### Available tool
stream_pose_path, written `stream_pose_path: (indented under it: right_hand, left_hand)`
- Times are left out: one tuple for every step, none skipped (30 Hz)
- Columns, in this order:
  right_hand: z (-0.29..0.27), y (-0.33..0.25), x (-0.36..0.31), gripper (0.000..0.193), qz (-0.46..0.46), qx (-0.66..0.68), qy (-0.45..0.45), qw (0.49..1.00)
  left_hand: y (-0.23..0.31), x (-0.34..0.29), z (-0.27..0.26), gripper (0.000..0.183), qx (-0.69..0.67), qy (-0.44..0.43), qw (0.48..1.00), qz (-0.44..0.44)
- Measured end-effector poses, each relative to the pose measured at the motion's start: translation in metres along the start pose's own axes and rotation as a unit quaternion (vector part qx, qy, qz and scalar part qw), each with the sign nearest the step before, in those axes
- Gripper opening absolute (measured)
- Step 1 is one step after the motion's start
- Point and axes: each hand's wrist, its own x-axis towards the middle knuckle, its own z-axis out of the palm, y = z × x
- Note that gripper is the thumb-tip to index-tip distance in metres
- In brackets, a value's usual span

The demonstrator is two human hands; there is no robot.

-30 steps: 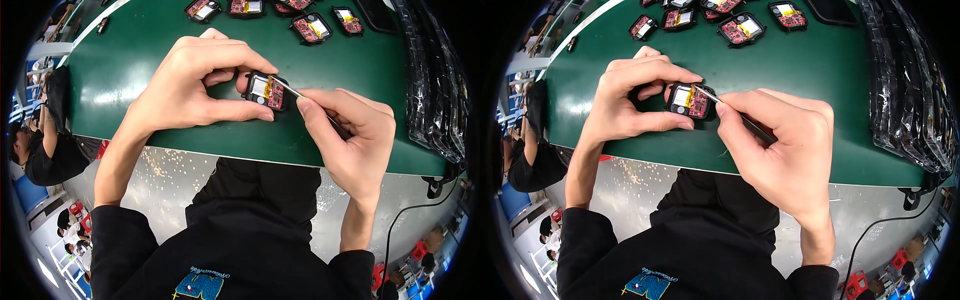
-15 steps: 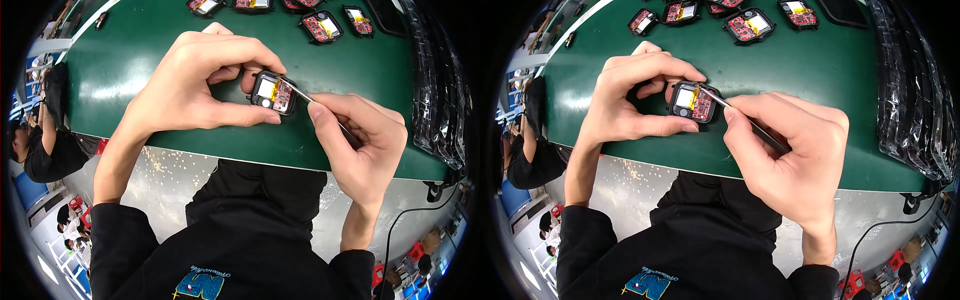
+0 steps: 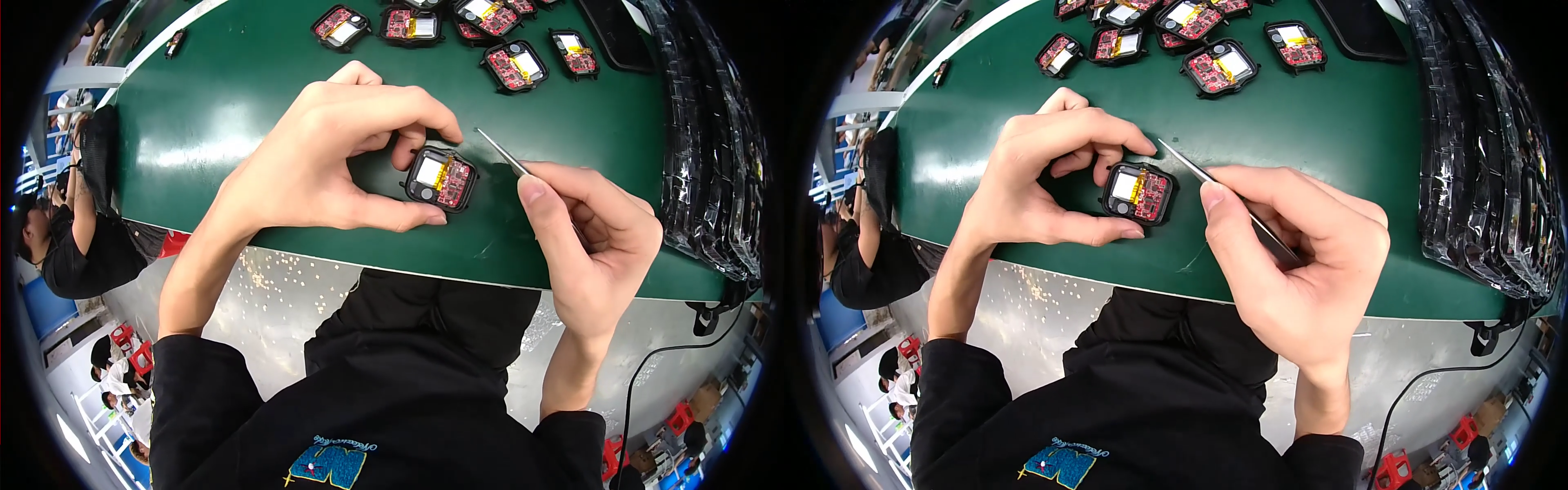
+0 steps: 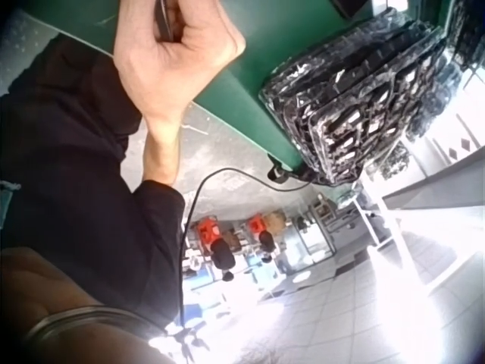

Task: The recorder is assembling small electronic components, specifically using tweezers to manipulate parts within what appears to be a smartwatch casing.

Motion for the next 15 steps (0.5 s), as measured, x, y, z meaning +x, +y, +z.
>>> stream_pose_path:
  right_hand:
    - [0.002, 0.001, 0.000, 0.008, -0.002, 0.019, 0.019, 1.000]
    - [0.003, 0.002, 0.000, 0.008, -0.004, 0.020, 0.020, 1.000]
    - [0.003, 0.003, 0.000, 0.009, -0.004, 0.024, 0.021, 0.999]
    - [0.003, 0.003, 0.000, 0.009, -0.004, 0.027, 0.023, 0.999]
    - [0.002, 0.003, 0.000, 0.009, -0.005, 0.028, 0.026, 0.999]
    - [0.001, 0.004, 0.001, 0.009, -0.004, 0.032, 0.025, 0.999]
    - [0.001, 0.004, 0.001, 0.010, -0.004, 0.035, 0.026, 0.999]
    - [0.001, 0.004, 0.002, 0.010, -0.006, 0.035, 0.030, 0.999]
    - [0.001, 0.003, 0.004, 0.010, -0.003, 0.038, 0.030, 0.999]
    - [0.002, 0.004, 0.006, 0.010, -0.003, 0.043, 0.029, 0.999]
    - [0.002, 0.003, 0.008, 0.010, -0.010, 0.044, 0.032, 0.998]
    - [0.003, 0.002, 0.010, 0.010, -0.004, 0.044, 0.030, 0.999]
    - [0.002, 0.002, 0.010, 0.010, -0.001, 0.043, 0.027, 0.999]
    - [0.002, 0.002, 0.011, 0.010, -0.015, 0.040, 0.023, 0.999]
    - [0.001, -0.004, 0.012, 0.010, -0.016, 0.033, 0.021, 0.999]
  left_hand:
    - [0.001, 0.000, 0.000, 0.062, 0.003, 0.000, 1.000, 0.001]
    - [0.001, 0.000, 0.000, 0.060, 0.009, 0.000, 1.000, 0.009]
    - [0.001, 0.000, 0.000, 0.059, 0.015, -0.001, 1.000, 0.017]
    - [0.002, 0.001, -0.001, 0.059, 0.017, -0.002, 1.000, 0.020]
    - [0.002, 0.002, -0.002, 0.057, 0.024, -0.006, 1.000, 0.020]
    - [0.002, 0.003, -0.003, 0.056, 0.031, -0.011, 0.999, 0.020]
    - [0.001, 0.003, -0.002, 0.056, 0.032, -0.013, 0.999, 0.024]
    - [-0.001, 0.004, -0.001, 0.055, 0.033, -0.005, 0.999, 0.033]
    - [-0.003, 0.005, -0.001, 0.054, 0.035, 0.003, 0.998, 0.043]
    - [-0.003, 0.006, -0.002, 0.052, 0.041, 0.005, 0.998, 0.043]
    - [-0.003, 0.006, -0.002, 0.052, 0.047, 0.007, 0.998, 0.047]
    - [-0.005, 0.007, -0.003, 0.052, 0.040, 0.008, 0.998, 0.042]
    - [-0.004, 0.007, -0.004, 0.052, 0.035, 0.011, 0.999, 0.039]
    - [0.000, 0.008, -0.009, 0.054, 0.036, 0.004, 0.999, 0.033]
    - [0.002, 0.008, -0.012, 0.053, 0.030, 0.002, 0.999, 0.034]
